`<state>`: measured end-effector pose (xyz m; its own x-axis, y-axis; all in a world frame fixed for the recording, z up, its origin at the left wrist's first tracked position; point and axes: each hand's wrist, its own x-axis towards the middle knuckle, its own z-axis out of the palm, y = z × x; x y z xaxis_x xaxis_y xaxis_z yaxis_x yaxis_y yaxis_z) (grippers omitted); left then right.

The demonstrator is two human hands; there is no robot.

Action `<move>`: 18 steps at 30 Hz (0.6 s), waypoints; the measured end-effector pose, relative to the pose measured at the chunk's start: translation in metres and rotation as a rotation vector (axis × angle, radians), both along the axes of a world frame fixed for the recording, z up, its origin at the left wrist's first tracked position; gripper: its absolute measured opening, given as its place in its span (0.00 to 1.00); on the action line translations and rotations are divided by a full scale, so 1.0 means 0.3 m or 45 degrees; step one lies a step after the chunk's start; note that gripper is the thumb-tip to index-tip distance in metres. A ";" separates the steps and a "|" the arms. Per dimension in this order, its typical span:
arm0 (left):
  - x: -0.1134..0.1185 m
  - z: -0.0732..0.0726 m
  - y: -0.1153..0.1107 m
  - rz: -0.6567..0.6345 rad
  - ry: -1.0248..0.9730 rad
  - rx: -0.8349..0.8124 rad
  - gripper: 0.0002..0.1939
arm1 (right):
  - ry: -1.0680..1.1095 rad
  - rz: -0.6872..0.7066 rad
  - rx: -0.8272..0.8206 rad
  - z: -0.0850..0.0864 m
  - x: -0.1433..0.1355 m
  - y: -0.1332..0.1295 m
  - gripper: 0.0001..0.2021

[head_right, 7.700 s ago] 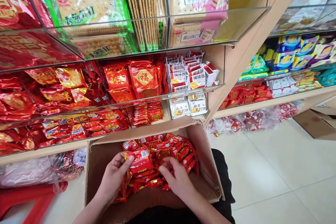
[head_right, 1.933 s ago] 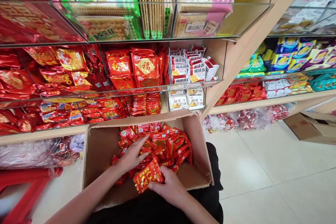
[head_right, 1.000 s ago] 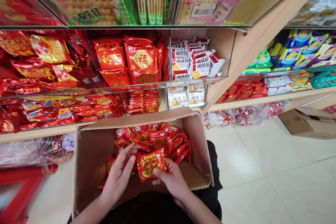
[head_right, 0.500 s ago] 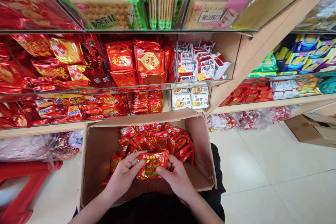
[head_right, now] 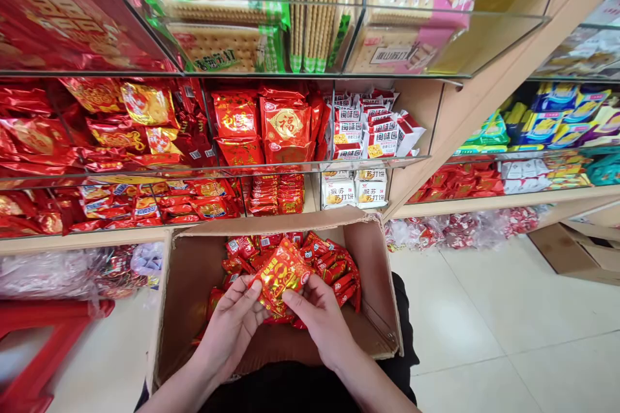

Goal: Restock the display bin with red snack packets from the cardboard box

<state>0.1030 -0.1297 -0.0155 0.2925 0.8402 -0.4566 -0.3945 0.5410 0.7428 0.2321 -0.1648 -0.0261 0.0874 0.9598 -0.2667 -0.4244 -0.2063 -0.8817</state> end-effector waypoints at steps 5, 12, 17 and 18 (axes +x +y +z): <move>-0.103 0.059 0.065 -0.172 0.663 0.753 0.08 | -0.742 0.040 0.259 0.123 0.102 0.037 0.09; -0.308 0.165 0.425 -0.156 1.795 1.457 0.11 | -2.060 0.217 0.839 0.235 0.222 0.356 0.10; -0.301 0.096 0.484 -0.306 2.103 1.215 0.17 | -2.263 0.591 0.527 0.107 0.182 0.628 0.11; -0.299 0.086 0.477 -0.276 2.124 1.232 0.17 | -2.268 0.624 0.477 0.084 0.171 0.672 0.12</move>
<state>0.0133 0.0135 0.0103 0.2394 0.9538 0.1813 0.9202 -0.2825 0.2711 0.2836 0.0369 -0.0010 -0.2742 0.9615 0.0165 0.9436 0.2723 -0.1882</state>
